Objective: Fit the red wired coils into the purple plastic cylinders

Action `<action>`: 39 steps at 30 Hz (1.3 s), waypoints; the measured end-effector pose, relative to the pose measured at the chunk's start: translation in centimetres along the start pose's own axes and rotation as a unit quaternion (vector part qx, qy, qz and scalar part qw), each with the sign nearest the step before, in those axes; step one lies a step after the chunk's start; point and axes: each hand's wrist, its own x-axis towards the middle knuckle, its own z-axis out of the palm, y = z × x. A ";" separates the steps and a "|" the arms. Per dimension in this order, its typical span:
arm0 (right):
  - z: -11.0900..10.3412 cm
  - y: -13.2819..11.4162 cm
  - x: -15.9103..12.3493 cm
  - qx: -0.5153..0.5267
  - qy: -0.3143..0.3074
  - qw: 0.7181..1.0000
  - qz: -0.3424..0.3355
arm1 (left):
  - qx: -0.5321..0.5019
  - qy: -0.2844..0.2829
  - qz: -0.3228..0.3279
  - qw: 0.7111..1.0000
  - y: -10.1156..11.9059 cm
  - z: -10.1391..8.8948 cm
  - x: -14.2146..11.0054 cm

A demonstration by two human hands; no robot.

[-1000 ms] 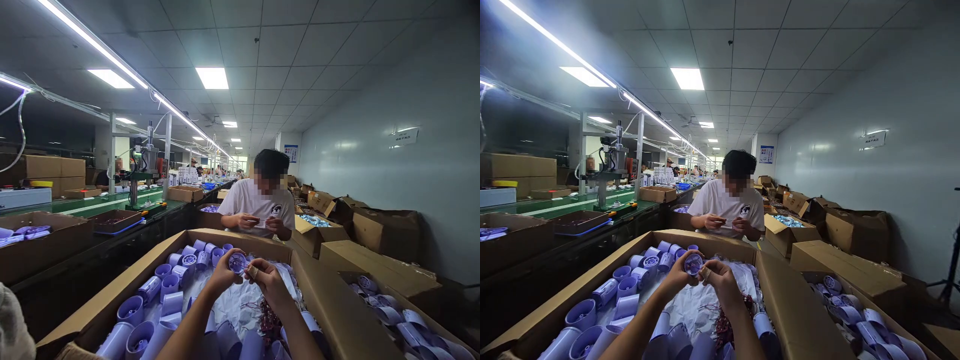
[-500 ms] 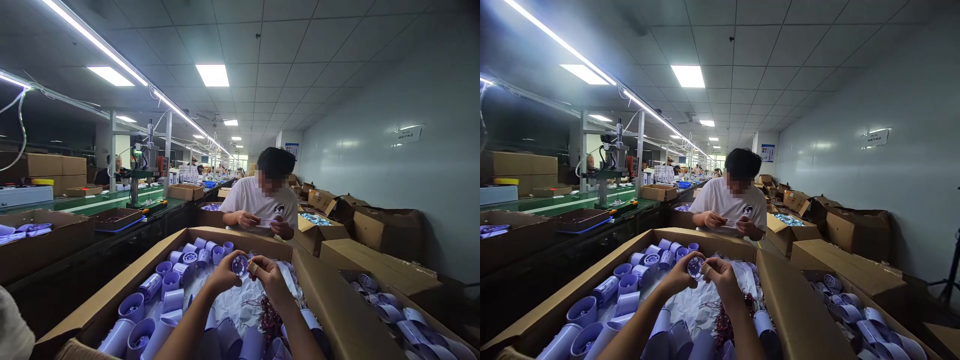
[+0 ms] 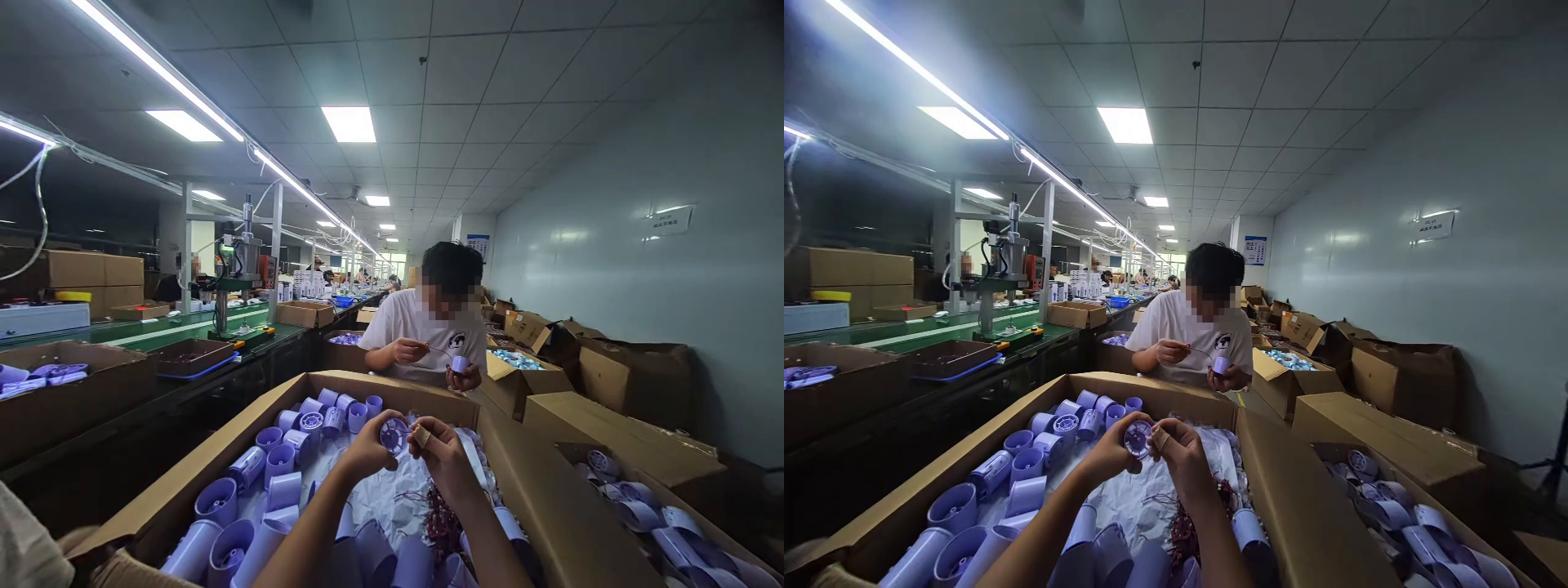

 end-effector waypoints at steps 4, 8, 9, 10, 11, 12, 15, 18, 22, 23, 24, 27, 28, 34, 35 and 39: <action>0.0 0.2 0.0 -0.008 -0.002 1.000 0.005 | -0.017 -0.008 -0.005 1.000 -0.1 0.1 0.0; -0.4 0.6 0.4 -0.063 0.005 0.998 0.005 | -0.038 -0.007 0.018 0.999 -0.5 0.0 0.2; -0.6 0.8 0.6 -0.084 0.016 0.996 0.003 | -0.031 0.003 0.030 0.999 -0.6 0.0 0.3; -0.8 1.0 0.8 -0.106 0.031 0.994 -0.001 | -0.019 0.014 0.044 0.999 -0.7 -0.1 0.3; -1.0 1.2 1.0 -0.130 0.046 0.990 -0.009 | 0.001 0.027 0.059 0.998 -0.8 -0.1 0.4; -1.2 1.5 1.1 -0.154 0.058 0.986 -0.020 | 0.027 0.041 0.074 0.996 -0.8 -0.1 0.4; -1.4 2.0 1.3 -0.215 0.051 0.974 -0.042 | 0.125 0.068 0.130 0.981 -0.9 -0.1 0.3; -1.3 2.3 1.0 -0.250 0.015 0.968 -0.022 | 0.201 0.056 0.171 0.963 -0.8 0.1 0.1; -1.1 2.4 0.6 -0.291 0.023 0.955 -0.044 | 0.250 0.025 0.190 0.949 -0.7 0.5 -0.1; -1.0 2.3 0.5 -0.311 0.028 0.948 -0.060 | 0.251 0.022 0.196 0.948 -0.8 0.6 -0.1; -1.0 2.3 0.5 -0.336 0.031 0.938 -0.080 | 0.246 0.023 0.202 0.948 -0.8 0.7 -0.1; -0.8 2.2 0.3 -0.419 0.052 0.892 -0.162 | 0.228 0.023 0.222 0.948 -1.0 0.8 0.0; -0.8 2.1 0.3 -0.446 0.062 0.874 -0.185 | 0.224 0.021 0.229 0.947 -1.2 0.9 0.1; -0.3 1.9 -0.2 -0.562 0.063 0.799 -0.202 | 0.229 0.012 0.279 0.933 -1.3 0.9 0.1; -0.3 1.9 -0.2 -0.566 0.057 0.796 -0.207 | 0.229 0.015 0.288 0.930 -1.2 0.9 0.1; -0.3 1.7 -0.2 -0.566 0.045 0.790 -0.232 | 0.230 0.030 0.318 0.919 -0.7 0.8 0.1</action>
